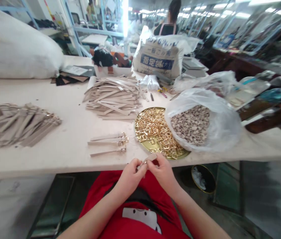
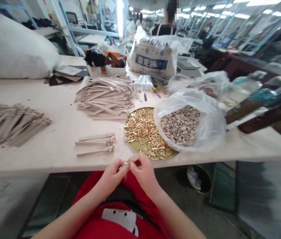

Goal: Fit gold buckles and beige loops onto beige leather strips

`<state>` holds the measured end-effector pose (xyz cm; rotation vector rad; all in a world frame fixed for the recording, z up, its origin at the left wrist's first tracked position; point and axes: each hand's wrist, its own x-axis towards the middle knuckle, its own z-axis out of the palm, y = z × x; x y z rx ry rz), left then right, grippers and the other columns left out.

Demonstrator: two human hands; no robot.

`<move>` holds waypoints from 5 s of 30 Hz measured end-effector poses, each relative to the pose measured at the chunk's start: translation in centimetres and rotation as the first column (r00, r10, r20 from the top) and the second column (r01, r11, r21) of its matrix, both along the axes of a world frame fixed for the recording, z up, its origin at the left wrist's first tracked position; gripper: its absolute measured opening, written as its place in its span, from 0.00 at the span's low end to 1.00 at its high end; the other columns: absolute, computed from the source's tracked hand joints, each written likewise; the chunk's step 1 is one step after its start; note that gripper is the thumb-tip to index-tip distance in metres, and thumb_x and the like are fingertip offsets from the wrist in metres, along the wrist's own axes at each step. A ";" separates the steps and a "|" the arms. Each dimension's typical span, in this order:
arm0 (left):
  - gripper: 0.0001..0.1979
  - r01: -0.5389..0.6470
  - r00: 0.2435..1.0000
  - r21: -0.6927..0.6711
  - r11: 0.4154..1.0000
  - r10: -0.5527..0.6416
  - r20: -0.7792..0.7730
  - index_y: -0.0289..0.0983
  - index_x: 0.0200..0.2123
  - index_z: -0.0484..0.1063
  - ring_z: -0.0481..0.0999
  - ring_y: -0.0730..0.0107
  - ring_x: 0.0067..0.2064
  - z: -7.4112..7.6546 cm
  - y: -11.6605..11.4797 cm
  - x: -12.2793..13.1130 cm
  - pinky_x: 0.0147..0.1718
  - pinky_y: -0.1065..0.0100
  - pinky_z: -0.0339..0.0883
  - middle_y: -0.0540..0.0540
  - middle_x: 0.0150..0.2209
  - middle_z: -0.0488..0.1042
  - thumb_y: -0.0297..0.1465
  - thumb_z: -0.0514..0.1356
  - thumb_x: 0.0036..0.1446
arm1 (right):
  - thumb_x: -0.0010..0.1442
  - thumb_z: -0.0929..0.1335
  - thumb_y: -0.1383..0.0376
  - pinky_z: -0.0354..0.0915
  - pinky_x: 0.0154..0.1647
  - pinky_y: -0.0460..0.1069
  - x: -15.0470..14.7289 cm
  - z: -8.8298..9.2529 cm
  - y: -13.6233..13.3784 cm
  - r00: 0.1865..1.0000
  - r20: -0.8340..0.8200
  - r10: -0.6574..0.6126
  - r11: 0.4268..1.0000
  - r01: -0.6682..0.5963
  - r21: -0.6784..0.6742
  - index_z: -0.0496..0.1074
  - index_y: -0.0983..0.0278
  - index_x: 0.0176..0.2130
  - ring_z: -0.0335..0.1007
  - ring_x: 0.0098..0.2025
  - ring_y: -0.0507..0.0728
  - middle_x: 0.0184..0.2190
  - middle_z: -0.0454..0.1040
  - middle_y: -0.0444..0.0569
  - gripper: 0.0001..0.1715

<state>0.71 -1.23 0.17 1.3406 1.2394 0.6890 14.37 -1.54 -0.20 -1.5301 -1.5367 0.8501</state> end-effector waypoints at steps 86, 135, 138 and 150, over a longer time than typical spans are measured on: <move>0.11 0.093 0.994 0.114 0.989 -0.099 0.053 0.36 0.42 0.58 0.69 0.74 0.31 -0.1 0.7 -1.3 0.32 0.72 0.60 0.51 0.28 0.70 0.26 0.48 0.53 | 0.51 0.67 0.54 0.57 0.30 0.47 -0.7 -1.6 -0.3 0.871 -0.491 -0.030 0.961 -0.110 -0.252 0.68 0.63 0.28 0.59 0.26 0.51 0.23 0.66 0.42 0.15; 0.15 0.138 0.969 -0.349 0.927 -0.053 0.242 0.31 0.34 0.68 0.71 0.74 0.26 -1.1 -0.2 -2.3 0.28 0.73 0.64 0.48 0.24 0.72 0.37 0.60 0.47 | 0.56 0.62 0.59 0.59 0.29 0.50 0.0 -2.8 -2.0 0.995 0.063 0.081 0.995 -0.077 -0.069 0.64 0.61 0.34 0.64 0.27 0.55 0.25 0.69 0.45 0.08; 0.14 0.154 0.977 -0.315 0.937 -0.098 0.187 0.32 0.33 0.69 0.71 0.73 0.26 -1.2 -0.3 -2.0 0.27 0.72 0.64 0.48 0.24 0.73 0.36 0.60 0.47 | 0.58 0.61 0.60 0.59 0.31 0.50 0.6 -2.5 -2.0 0.971 0.080 0.225 0.973 -0.220 -0.067 0.65 0.61 0.34 0.65 0.28 0.55 0.27 0.71 0.46 0.08; 0.17 0.324 0.943 -0.353 0.877 -0.272 0.190 0.31 0.38 0.71 0.74 0.71 0.31 -1.3 -0.8 -3.0 0.32 0.70 0.66 0.43 0.30 0.75 0.39 0.56 0.50 | 0.59 0.60 0.59 0.58 0.30 0.48 1.6 -1.4 -2.0 0.886 0.022 0.463 0.877 -0.454 -0.158 0.67 0.61 0.34 0.65 0.28 0.54 0.26 0.71 0.45 0.10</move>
